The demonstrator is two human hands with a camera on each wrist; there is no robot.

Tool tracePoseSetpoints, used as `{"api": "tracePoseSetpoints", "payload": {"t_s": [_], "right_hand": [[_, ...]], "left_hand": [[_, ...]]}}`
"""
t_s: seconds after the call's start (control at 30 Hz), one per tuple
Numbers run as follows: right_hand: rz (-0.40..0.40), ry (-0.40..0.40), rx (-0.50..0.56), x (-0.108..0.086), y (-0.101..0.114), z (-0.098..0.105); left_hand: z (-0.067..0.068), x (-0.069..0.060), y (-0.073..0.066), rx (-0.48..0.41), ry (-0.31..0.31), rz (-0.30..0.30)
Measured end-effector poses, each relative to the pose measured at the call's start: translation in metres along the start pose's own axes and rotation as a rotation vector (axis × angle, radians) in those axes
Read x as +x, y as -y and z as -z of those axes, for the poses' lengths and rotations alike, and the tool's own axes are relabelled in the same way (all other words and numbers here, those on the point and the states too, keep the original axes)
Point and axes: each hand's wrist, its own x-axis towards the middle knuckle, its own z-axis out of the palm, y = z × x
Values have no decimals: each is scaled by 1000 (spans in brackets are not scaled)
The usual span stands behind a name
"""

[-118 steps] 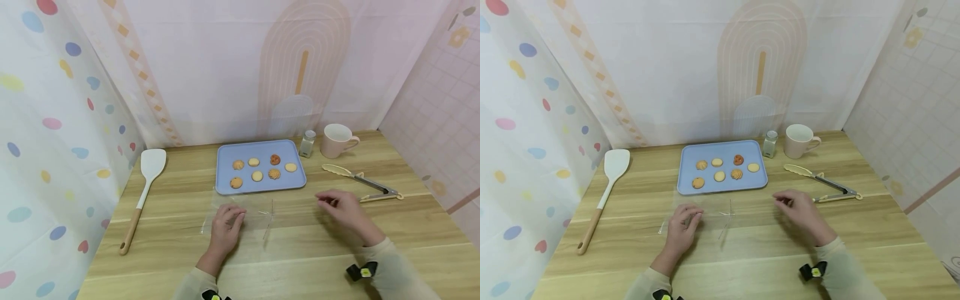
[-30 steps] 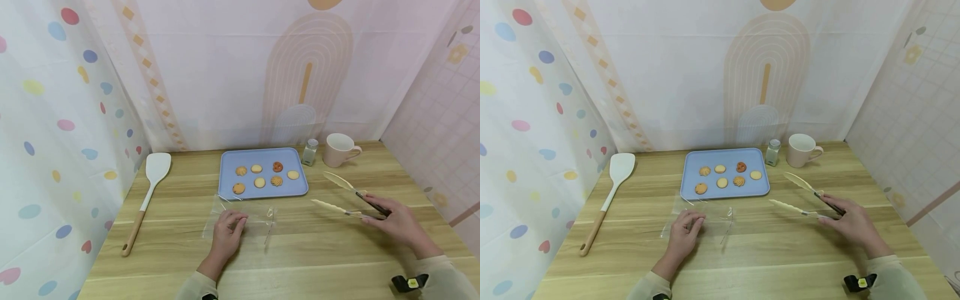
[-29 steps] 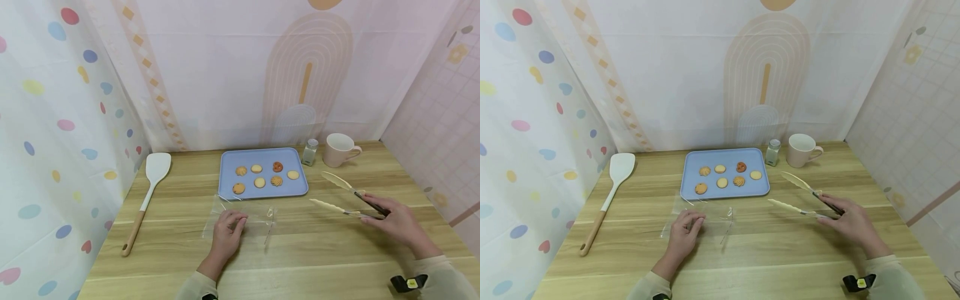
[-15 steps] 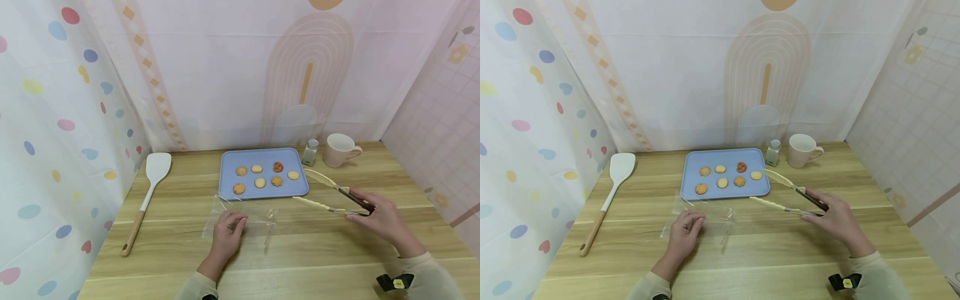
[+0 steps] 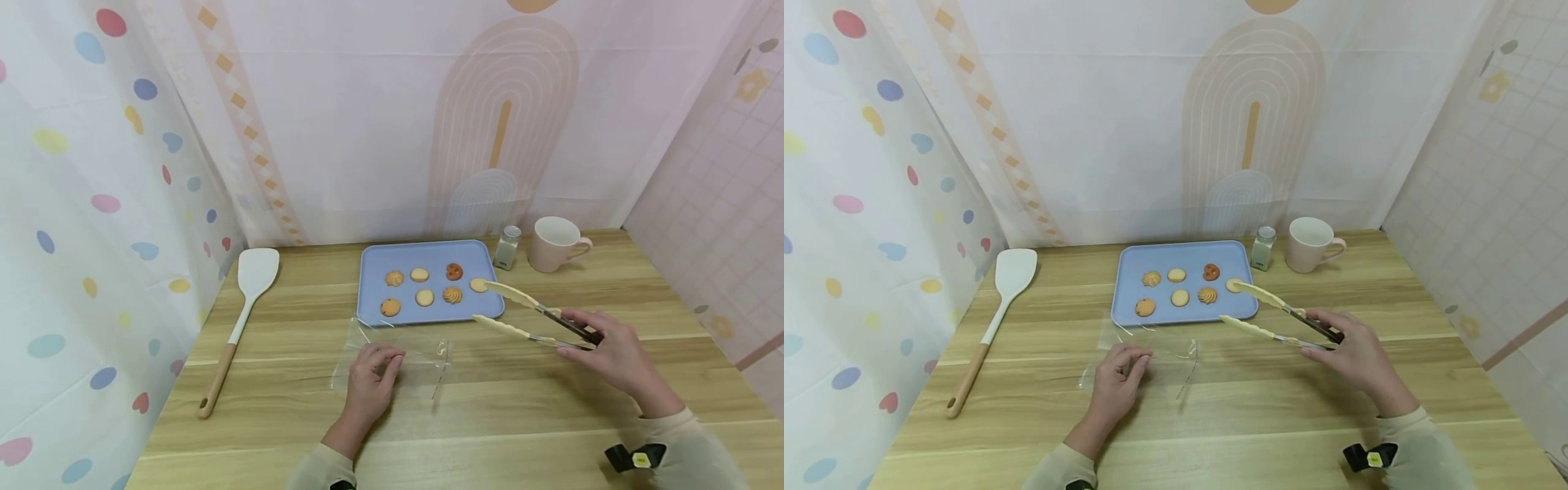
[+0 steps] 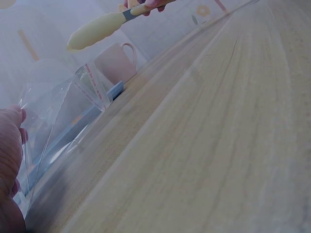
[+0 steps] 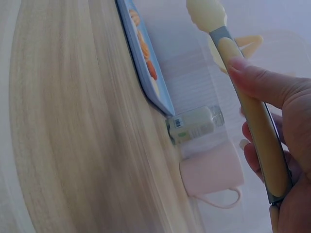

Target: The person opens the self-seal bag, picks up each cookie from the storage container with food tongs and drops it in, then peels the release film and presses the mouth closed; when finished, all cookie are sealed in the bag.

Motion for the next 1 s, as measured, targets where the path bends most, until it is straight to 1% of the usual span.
{"api": "tracePoseSetpoints", "payload": {"t_s": [0.1,0.23,0.33,0.47,0.67,0.83,1.0], "right_hand": [[2,0,24,1,1,-1],[37,-7,46,2,2,-4],[66,-10,40,4,1,-8],[74,6,18,7,3,-13],[83,51,-61,18,3,-21],[67,117,-109,34,2,-26],[80,171,-158,49,1,-31]], "left_hand": [[0,0,0,8,1,2],[0,-1,1,14,0,4],[0,-1,1,12,0,6],[0,-1,1,8,-1,4],[0,-1,1,8,-3,-8],[1,-1,0,-8,1,-6],[0,-1,0,-33,2,-16]]}}
